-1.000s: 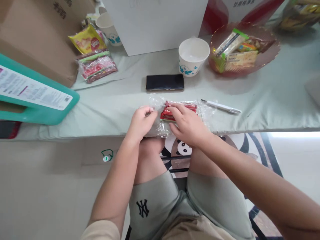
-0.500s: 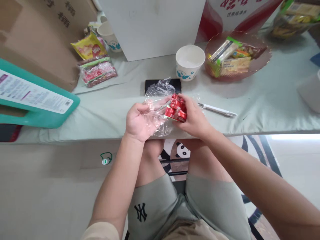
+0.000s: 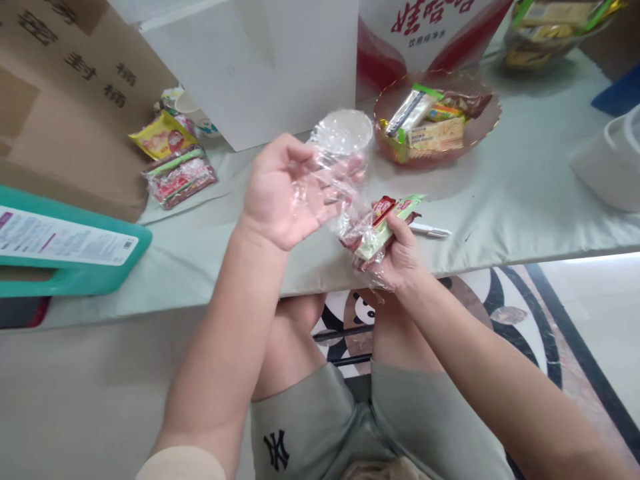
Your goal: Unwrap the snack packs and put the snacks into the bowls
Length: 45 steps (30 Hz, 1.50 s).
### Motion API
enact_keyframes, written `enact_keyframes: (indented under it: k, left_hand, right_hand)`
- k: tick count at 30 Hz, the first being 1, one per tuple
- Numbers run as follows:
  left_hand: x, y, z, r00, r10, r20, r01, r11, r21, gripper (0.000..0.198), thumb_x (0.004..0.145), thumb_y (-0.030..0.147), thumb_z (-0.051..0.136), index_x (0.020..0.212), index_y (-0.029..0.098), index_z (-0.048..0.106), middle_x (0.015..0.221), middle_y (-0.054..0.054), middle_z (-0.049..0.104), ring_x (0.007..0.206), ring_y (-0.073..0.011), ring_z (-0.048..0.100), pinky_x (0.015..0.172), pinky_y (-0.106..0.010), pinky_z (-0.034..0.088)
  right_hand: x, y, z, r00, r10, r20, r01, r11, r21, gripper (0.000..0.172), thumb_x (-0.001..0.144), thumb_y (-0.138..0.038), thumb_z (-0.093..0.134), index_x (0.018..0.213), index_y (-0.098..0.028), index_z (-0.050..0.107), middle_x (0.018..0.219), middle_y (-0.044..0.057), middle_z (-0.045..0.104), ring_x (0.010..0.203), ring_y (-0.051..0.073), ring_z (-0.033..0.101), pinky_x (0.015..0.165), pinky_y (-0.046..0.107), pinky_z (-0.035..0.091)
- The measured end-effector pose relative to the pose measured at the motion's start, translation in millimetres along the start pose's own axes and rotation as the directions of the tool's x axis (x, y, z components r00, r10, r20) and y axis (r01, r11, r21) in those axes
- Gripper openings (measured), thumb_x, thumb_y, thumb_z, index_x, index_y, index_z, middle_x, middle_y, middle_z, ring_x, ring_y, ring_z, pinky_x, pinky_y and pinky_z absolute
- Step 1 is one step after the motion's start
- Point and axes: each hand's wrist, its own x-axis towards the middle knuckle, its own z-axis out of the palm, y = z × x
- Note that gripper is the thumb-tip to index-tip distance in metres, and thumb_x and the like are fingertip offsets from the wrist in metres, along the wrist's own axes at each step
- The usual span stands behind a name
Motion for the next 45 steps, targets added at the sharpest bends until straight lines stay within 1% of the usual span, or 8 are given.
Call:
enact_keyframes:
  k: [6, 12, 23, 27, 34, 38, 42, 45]
  left_hand:
    - [-4, -16, -53.0, 0.981, 0.187, -0.061, -0.189, 0.981, -0.040, 0.031, 0.076, 0.037, 0.063, 0.057, 0.019, 0.046, 0.113, -0.008, 0.076, 0.126, -0.0375, 0.063, 0.090, -0.051, 0.059]
    - [-2, -67, -105.2, 0.978, 0.166, -0.126, -0.194, 0.949, -0.247, 0.041, 0.066, 0.033, 0.062, 0.049, 0.018, 0.027, 0.111, -0.008, 0.075, 0.119, -0.0361, 0.065, 0.072, -0.044, 0.062]
    - [6, -93, -113.9, 0.986, 0.029, -0.166, -0.096, 0.904, -0.417, 0.023, 0.046, 0.023, 0.051, 0.041, 0.018, 0.029, 0.068, -0.009, 0.063, 0.072, -0.0258, 0.066, 0.068, -0.048, 0.060]
    - [4, -94, -113.8, 0.981, 0.063, -0.181, -0.131, 0.910, -0.394, 0.019, 0.055, 0.025, 0.054, 0.044, 0.019, 0.039, 0.059, -0.004, 0.048, 0.065, -0.0217, 0.060, 0.067, -0.047, 0.059]
    - [5, -94, -114.3, 0.974, 0.106, -0.201, -0.188, 0.874, -0.448, 0.034, 0.065, 0.021, 0.054, 0.048, 0.018, 0.025, 0.056, 0.001, 0.034, 0.055, -0.0131, 0.047, 0.059, -0.035, 0.054]
    - [7, -93, -112.9, 0.976, 0.064, -0.208, -0.162, 0.852, -0.498, 0.027, 0.058, 0.018, 0.052, 0.050, 0.019, 0.026, 0.055, 0.002, 0.034, 0.054, -0.0128, 0.048, 0.059, -0.033, 0.054]
    - [7, -91, -111.2, 0.972, 0.061, -0.226, -0.167, 0.855, -0.490, 0.030, 0.056, 0.017, 0.054, 0.052, 0.019, 0.024, 0.055, 0.002, 0.034, 0.054, -0.0124, 0.050, 0.059, -0.033, 0.055]
    - [7, -91, -111.3, 0.975, 0.072, -0.211, -0.170, 0.852, -0.496, 0.034, 0.055, 0.017, 0.055, 0.053, 0.019, 0.021, 0.057, 0.002, 0.034, 0.054, -0.0117, 0.050, 0.058, -0.032, 0.054]
  right_hand:
    - [-12, -17, -22, 0.990, -0.080, -0.115, 0.092, 0.990, 0.110, 0.037, 0.070, -0.045, 0.086, 0.099, -0.028, 0.069, 0.102, 0.000, 0.079, 0.114, 0.026, 0.073, 0.100, 0.051, 0.061]
    - [-11, -48, -28, 0.981, -0.194, -0.022, 0.193, 0.981, -0.016, 0.035, 0.077, -0.053, 0.081, 0.100, -0.029, 0.071, 0.111, 0.000, 0.078, 0.124, 0.025, 0.069, 0.108, 0.050, 0.057]
    - [-4, -48, -38, 0.949, -0.280, -0.147, 0.275, 0.960, -0.053, 0.028, 0.073, -0.044, 0.086, 0.095, -0.033, 0.072, 0.108, -0.006, 0.077, 0.121, 0.019, 0.068, 0.109, 0.045, 0.056]
    - [-8, -48, -40, 0.942, -0.307, -0.135, 0.295, 0.950, -0.099, 0.025, 0.077, -0.044, 0.084, 0.094, -0.030, 0.072, 0.107, -0.004, 0.077, 0.118, 0.020, 0.070, 0.111, 0.046, 0.054]
    - [-22, -64, -41, 0.873, -0.435, -0.220, 0.404, 0.898, -0.173, 0.024, 0.073, -0.038, 0.084, 0.086, -0.027, 0.069, 0.098, -0.003, 0.076, 0.108, 0.021, 0.072, 0.103, 0.046, 0.059]
    - [-3, -105, -28, 0.731, -0.665, -0.150, 0.567, 0.715, -0.408, 0.029, 0.066, -0.026, 0.086, 0.085, -0.029, 0.064, 0.092, -0.004, 0.072, 0.093, 0.020, 0.073, 0.089, 0.042, 0.063]
    - [40, -169, -2, 0.561, -0.815, 0.149, 0.574, 0.252, -0.779, 0.042, 0.064, -0.021, 0.083, 0.099, -0.029, 0.062, 0.106, 0.000, 0.072, 0.111, 0.022, 0.068, 0.106, 0.041, 0.054]
    - [64, -200, 13, 0.686, -0.670, 0.285, 0.277, -0.122, -0.953, 0.065, 0.061, -0.025, 0.089, 0.119, -0.038, 0.061, 0.128, -0.002, 0.068, 0.133, 0.030, 0.057, 0.126, 0.053, 0.036]
